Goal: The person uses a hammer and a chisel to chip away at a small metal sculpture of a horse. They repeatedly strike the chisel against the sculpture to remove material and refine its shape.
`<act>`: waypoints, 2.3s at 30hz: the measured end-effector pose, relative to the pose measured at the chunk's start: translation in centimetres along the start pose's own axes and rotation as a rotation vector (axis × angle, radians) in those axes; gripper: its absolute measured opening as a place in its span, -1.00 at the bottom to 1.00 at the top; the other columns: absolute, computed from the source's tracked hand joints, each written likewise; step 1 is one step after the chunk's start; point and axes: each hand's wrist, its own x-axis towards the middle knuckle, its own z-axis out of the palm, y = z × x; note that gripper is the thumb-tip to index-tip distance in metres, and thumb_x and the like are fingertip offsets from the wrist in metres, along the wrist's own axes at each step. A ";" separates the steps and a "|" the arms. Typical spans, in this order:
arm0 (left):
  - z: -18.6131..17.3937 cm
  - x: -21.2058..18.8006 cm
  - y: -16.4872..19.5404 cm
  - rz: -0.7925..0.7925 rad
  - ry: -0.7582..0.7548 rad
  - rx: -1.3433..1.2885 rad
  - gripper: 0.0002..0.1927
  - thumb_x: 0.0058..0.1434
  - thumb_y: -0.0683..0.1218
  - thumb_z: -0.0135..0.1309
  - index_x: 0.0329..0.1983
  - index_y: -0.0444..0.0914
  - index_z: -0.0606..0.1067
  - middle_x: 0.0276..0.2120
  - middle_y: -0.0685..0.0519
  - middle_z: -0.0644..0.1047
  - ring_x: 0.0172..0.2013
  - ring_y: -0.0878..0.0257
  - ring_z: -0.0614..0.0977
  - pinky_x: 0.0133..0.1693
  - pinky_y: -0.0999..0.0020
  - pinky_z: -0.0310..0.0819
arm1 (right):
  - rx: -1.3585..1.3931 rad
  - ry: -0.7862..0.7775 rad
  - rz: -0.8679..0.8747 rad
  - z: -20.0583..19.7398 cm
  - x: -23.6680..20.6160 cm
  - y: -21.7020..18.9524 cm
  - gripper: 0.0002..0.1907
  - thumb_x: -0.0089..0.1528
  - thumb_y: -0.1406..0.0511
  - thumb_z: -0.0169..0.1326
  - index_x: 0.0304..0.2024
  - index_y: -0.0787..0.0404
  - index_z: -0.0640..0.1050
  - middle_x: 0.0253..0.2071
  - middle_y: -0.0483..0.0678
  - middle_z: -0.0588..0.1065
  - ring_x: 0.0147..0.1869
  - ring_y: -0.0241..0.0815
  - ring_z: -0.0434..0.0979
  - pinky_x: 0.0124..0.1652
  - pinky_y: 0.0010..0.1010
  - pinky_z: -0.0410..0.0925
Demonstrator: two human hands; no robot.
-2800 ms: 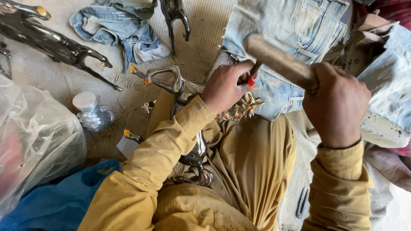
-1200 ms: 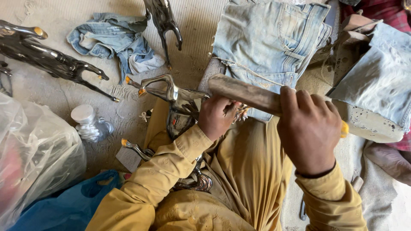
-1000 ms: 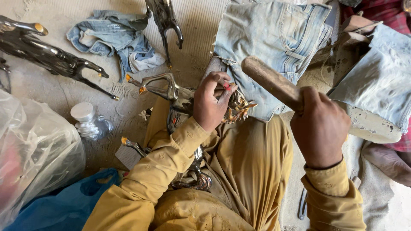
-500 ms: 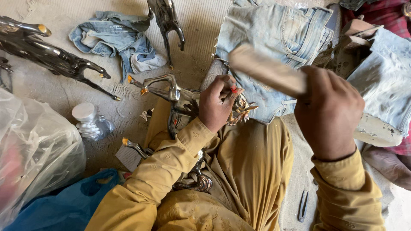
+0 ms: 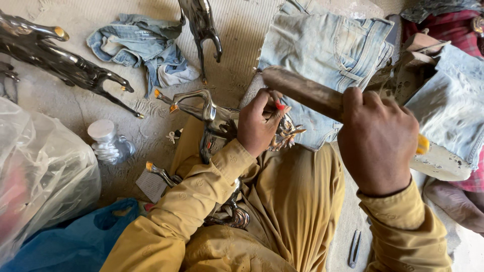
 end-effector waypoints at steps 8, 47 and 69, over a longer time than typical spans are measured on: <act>-0.9 0.1 -0.1 -0.070 -0.056 0.007 -0.80 0.35 -0.22 0.26 -0.10 -0.30 0.44 -0.30 0.04 0.58 -0.23 0.30 0.70 -0.23 0.41 0.64 | 0.028 -0.007 -0.004 -0.4 0.7 -0.1 -0.82 0.46 0.33 0.04 -0.28 0.16 0.50 -0.50 -0.08 0.46 -0.46 -0.18 0.48 -0.44 -0.31 0.31; -1.8 1.4 1.1 0.028 -0.090 0.177 -0.61 0.24 -0.18 0.31 0.12 -0.23 0.50 -0.25 0.01 0.65 -0.30 0.25 0.72 -0.26 0.37 0.63 | 0.027 0.030 -0.006 0.7 1.3 0.9 -0.82 0.41 0.38 0.09 -0.33 0.16 0.52 -0.57 -0.12 0.43 -0.63 -0.26 0.32 -0.59 -0.37 0.19; -1.8 1.8 0.7 0.082 -0.112 0.200 -0.66 0.26 -0.20 0.32 0.06 -0.23 0.49 -0.27 0.01 0.65 -0.27 0.25 0.72 -0.23 0.35 0.62 | -0.059 0.087 -0.045 1.4 0.5 1.9 -0.66 0.46 0.25 0.09 -0.45 0.11 0.49 -0.64 -0.18 0.40 -0.64 -0.35 0.24 -0.62 -0.45 0.14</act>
